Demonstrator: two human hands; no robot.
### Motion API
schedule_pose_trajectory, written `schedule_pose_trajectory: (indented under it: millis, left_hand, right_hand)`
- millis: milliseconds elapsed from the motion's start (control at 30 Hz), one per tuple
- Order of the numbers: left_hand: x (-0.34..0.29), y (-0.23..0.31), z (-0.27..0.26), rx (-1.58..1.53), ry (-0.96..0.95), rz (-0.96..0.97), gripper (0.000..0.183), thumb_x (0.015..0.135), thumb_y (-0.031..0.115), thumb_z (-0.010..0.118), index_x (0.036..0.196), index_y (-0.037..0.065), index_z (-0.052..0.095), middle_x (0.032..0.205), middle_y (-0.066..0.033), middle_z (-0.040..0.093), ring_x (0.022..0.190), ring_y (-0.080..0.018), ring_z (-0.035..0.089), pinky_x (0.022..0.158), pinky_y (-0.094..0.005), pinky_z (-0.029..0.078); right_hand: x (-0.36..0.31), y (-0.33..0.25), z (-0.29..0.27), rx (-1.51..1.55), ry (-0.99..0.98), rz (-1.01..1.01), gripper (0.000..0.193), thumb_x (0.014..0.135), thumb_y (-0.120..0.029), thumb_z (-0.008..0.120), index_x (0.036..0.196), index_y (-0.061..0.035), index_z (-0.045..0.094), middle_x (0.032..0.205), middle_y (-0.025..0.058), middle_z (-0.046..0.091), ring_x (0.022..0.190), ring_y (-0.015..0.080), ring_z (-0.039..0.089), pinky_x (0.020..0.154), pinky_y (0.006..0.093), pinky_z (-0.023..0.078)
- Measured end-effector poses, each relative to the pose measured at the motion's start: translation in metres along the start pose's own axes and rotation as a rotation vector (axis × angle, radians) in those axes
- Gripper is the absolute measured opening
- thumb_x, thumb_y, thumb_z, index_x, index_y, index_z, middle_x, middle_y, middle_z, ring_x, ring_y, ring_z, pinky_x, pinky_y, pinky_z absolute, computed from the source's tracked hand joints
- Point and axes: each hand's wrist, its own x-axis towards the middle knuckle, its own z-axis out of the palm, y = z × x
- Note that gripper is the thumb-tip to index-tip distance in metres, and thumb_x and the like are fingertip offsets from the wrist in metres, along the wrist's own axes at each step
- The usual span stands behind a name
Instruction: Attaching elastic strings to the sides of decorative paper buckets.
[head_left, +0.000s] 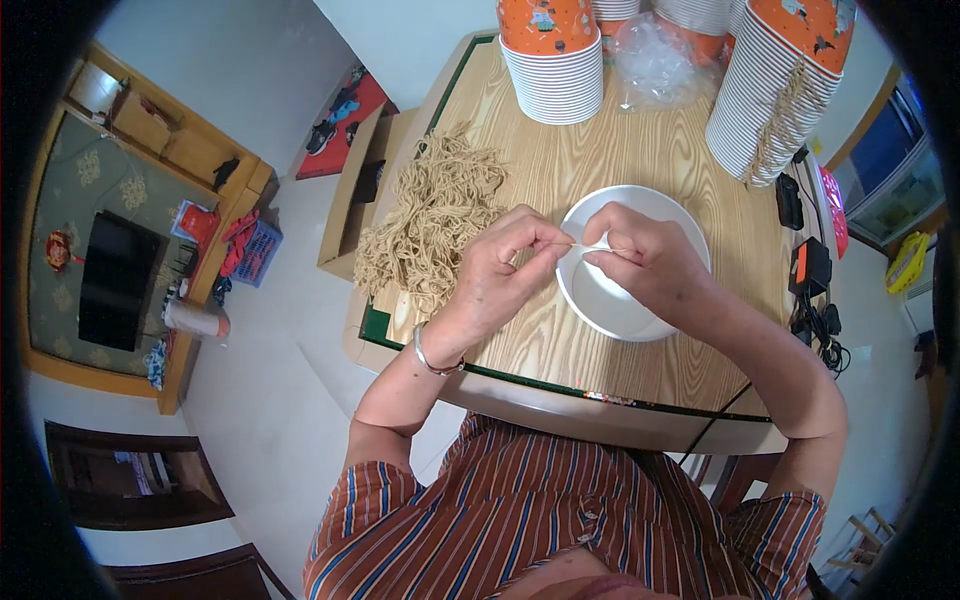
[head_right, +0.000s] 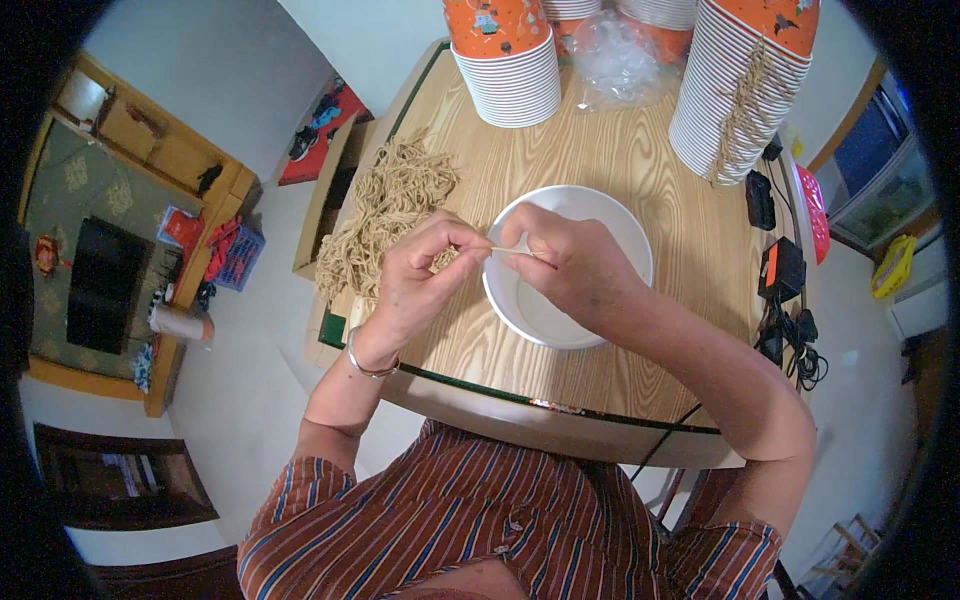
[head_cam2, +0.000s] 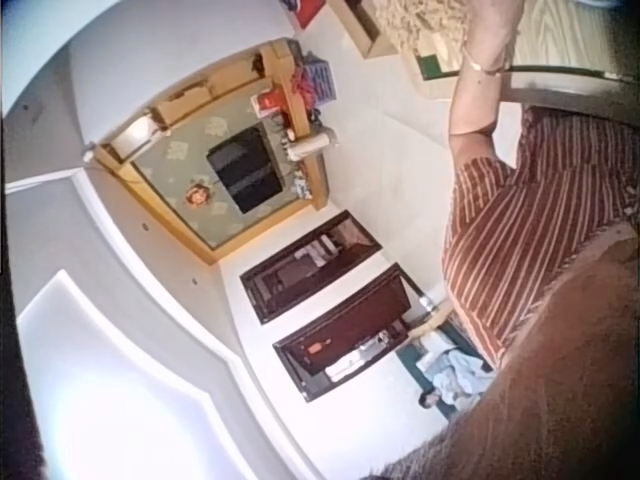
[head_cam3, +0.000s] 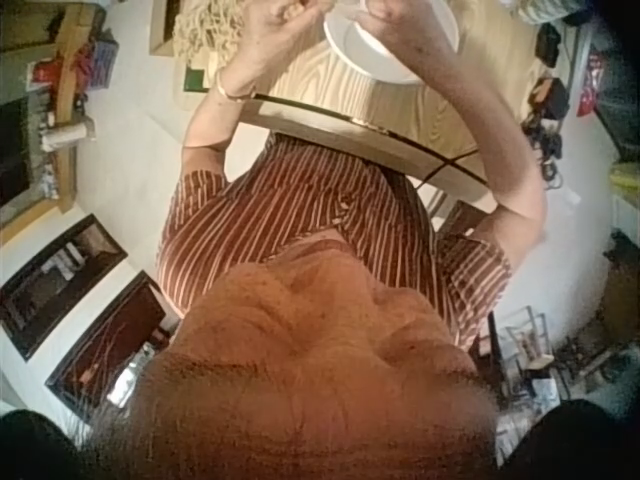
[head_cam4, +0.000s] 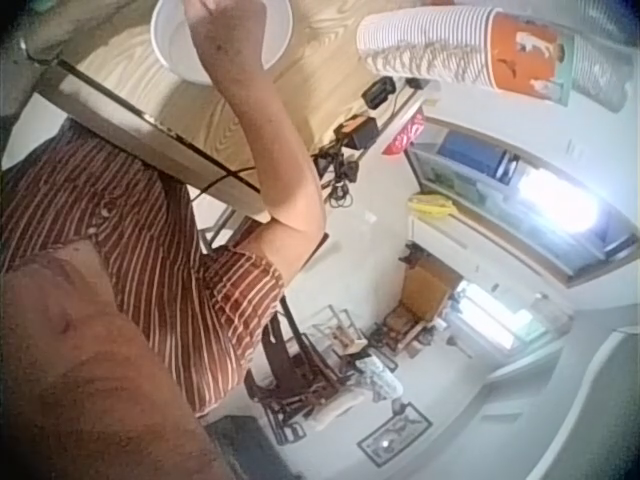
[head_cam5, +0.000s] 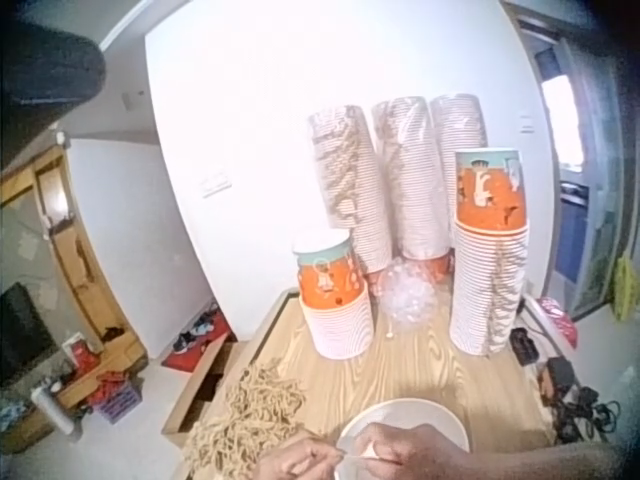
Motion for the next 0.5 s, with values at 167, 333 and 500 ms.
schedule_pose_trajectory:
  millis: [167, 333, 500]
  left_hand:
    - [-0.0004, 0.0014, 0.0007, -0.009, -0.007, -0.007, 0.006, 0.083, 0.001, 0.069, 0.088, 0.002, 0.068, 0.082, -0.0056, 0.063, 0.077, -0.0153, 0.061, 0.070, -0.0272, 0.049]
    - [-0.0019, 0.0004, -0.0008, 0.005, -0.025, -0.022, 0.005, 0.086, 0.000, 0.068, 0.091, 0.001, 0.068, 0.087, -0.0062, 0.064, 0.083, -0.0160, 0.061, 0.075, -0.0272, 0.049]
    - [-0.0013, -0.0022, -0.0002, 0.118, -0.021, 0.071, 0.007, 0.085, 0.000, 0.067, 0.092, 0.001, 0.067, 0.087, -0.0086, 0.064, 0.083, -0.0197, 0.062, 0.073, -0.0293, 0.050]
  right_hand:
    - [0.0004, 0.0052, 0.0046, 0.055, 0.081, -0.110, 0.009, 0.088, -0.014, 0.066, 0.090, -0.0057, 0.062, 0.066, 0.0124, 0.063, 0.057, 0.0221, 0.062, 0.056, 0.0339, 0.048]
    - [0.0031, 0.0071, 0.0082, 0.111, 0.090, -0.097, 0.011, 0.090, -0.014, 0.065, 0.089, -0.0033, 0.063, 0.067, 0.0125, 0.064, 0.059, 0.0205, 0.063, 0.057, 0.0325, 0.048]
    - [0.0055, 0.0103, 0.0078, 0.214, 0.028, -0.025, 0.015, 0.090, -0.014, 0.062, 0.086, 0.0002, 0.065, 0.065, 0.0096, 0.062, 0.057, 0.0124, 0.057, 0.056, 0.0296, 0.045]
